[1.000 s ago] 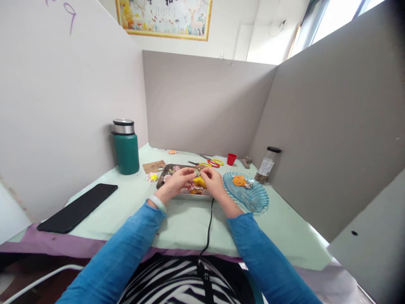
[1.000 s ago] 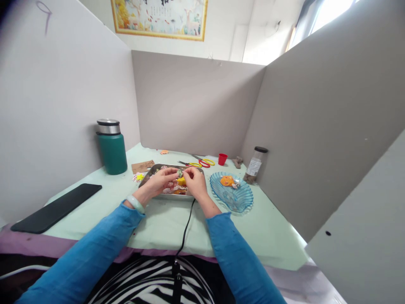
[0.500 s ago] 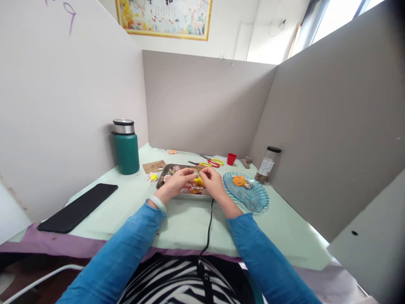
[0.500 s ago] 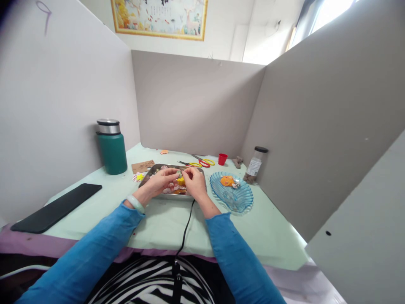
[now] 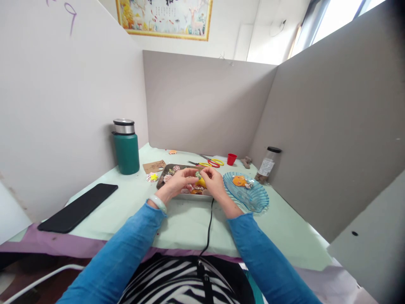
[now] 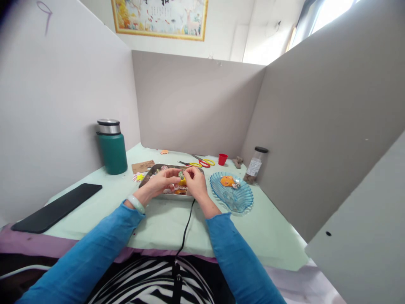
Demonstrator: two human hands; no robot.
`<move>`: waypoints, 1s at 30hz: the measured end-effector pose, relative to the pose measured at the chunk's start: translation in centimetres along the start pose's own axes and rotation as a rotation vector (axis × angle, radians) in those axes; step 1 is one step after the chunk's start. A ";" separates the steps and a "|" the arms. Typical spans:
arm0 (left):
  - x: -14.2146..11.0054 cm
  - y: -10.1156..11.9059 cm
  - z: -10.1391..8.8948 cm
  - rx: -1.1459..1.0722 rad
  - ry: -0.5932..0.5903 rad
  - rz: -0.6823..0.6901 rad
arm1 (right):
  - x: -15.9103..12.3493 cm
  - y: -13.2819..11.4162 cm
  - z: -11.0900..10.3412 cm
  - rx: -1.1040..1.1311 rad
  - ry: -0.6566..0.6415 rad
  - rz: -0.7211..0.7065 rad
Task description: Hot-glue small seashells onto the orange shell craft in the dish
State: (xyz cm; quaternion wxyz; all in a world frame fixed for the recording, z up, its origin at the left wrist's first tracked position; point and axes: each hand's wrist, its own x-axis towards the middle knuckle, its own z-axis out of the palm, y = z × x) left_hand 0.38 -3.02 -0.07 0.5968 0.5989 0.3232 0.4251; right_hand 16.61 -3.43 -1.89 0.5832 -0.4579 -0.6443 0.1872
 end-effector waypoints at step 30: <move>-0.1 0.1 0.1 0.018 -0.032 0.009 | 0.0 0.0 0.1 0.077 -0.023 -0.011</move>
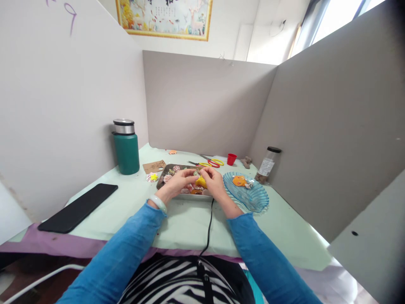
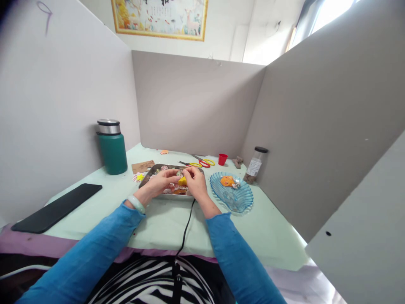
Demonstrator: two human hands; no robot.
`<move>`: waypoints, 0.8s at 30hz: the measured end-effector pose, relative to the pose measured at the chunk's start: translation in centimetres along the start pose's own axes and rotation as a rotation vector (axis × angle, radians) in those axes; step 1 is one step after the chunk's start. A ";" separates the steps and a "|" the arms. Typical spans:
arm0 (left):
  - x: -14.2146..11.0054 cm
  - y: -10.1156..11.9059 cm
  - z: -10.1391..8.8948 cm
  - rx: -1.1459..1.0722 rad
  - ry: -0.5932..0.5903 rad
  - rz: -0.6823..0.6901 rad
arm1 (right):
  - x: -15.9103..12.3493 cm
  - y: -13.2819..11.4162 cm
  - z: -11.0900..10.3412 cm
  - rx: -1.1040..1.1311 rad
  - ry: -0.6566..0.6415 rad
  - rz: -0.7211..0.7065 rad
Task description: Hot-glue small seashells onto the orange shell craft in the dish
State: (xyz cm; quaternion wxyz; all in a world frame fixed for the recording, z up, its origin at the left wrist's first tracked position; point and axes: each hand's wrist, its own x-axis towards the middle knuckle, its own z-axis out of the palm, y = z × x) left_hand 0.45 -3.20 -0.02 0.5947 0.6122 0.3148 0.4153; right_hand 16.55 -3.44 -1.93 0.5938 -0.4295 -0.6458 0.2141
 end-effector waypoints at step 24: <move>0.1 -0.1 0.0 -0.038 0.055 -0.024 | 0.4 0.9 -0.1 0.015 -0.008 0.089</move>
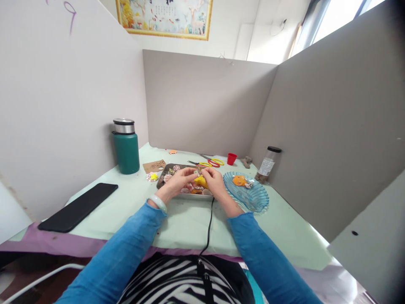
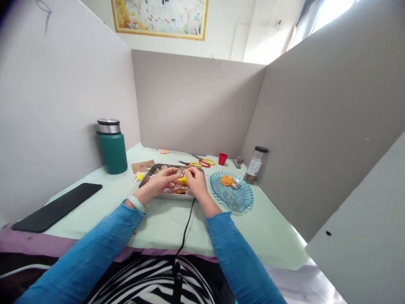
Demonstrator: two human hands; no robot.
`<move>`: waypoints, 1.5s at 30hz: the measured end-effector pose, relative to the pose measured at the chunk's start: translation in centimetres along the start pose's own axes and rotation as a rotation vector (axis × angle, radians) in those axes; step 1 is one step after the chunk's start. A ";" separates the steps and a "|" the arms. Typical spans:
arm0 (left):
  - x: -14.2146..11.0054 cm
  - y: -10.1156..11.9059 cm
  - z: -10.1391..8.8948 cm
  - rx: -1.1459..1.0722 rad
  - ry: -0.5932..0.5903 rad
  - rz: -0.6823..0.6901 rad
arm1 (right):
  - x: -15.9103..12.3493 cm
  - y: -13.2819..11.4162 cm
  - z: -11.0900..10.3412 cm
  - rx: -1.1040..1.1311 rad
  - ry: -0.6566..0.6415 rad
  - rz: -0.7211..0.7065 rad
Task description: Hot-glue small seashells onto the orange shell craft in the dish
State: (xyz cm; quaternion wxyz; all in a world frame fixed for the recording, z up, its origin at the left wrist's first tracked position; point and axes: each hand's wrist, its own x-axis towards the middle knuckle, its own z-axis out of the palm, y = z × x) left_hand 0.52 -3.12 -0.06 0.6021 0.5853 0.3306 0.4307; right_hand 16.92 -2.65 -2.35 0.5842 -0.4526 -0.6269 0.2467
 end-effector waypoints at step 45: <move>0.0 0.3 0.2 -0.025 0.113 -0.038 | -0.4 -0.6 0.2 -0.116 -0.037 -0.058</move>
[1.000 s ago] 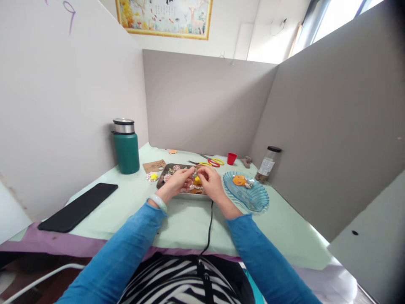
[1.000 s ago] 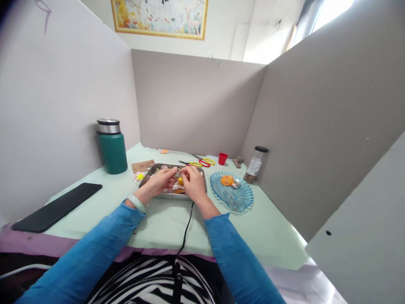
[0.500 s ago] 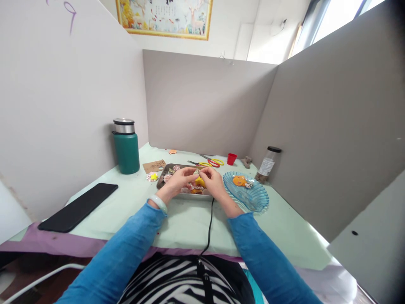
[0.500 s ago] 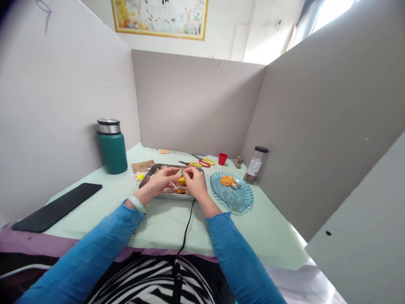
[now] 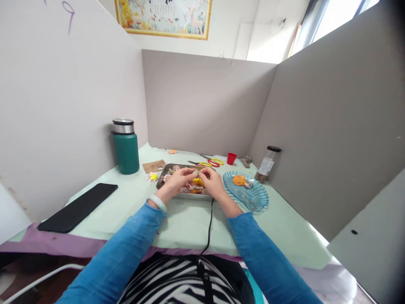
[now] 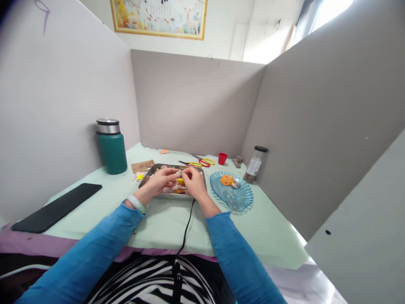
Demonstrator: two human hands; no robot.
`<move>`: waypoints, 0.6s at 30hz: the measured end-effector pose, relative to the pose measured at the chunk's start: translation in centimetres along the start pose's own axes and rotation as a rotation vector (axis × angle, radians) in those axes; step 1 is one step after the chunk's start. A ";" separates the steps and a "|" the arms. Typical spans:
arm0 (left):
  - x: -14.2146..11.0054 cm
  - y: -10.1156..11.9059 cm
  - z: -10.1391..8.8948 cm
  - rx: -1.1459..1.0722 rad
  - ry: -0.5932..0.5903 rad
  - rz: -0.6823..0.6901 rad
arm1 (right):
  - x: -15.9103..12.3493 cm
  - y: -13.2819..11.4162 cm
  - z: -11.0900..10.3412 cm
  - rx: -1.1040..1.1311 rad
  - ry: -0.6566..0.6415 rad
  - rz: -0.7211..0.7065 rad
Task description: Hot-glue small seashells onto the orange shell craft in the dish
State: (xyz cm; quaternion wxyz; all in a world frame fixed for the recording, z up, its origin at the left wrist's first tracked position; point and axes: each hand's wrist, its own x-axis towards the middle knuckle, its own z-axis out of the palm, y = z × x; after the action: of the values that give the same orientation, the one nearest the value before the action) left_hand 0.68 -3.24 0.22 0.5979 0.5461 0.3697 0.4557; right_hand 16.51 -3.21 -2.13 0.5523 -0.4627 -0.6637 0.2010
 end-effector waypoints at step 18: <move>0.1 -0.3 -0.2 0.001 -0.031 0.037 | 0.0 -0.1 -0.1 0.022 -0.001 -0.021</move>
State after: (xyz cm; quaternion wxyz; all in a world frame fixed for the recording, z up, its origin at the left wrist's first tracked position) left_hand 0.59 -3.08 -0.06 0.5947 0.5601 0.3505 0.4579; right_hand 16.53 -3.28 -2.04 0.5591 -0.4495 -0.6665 0.2028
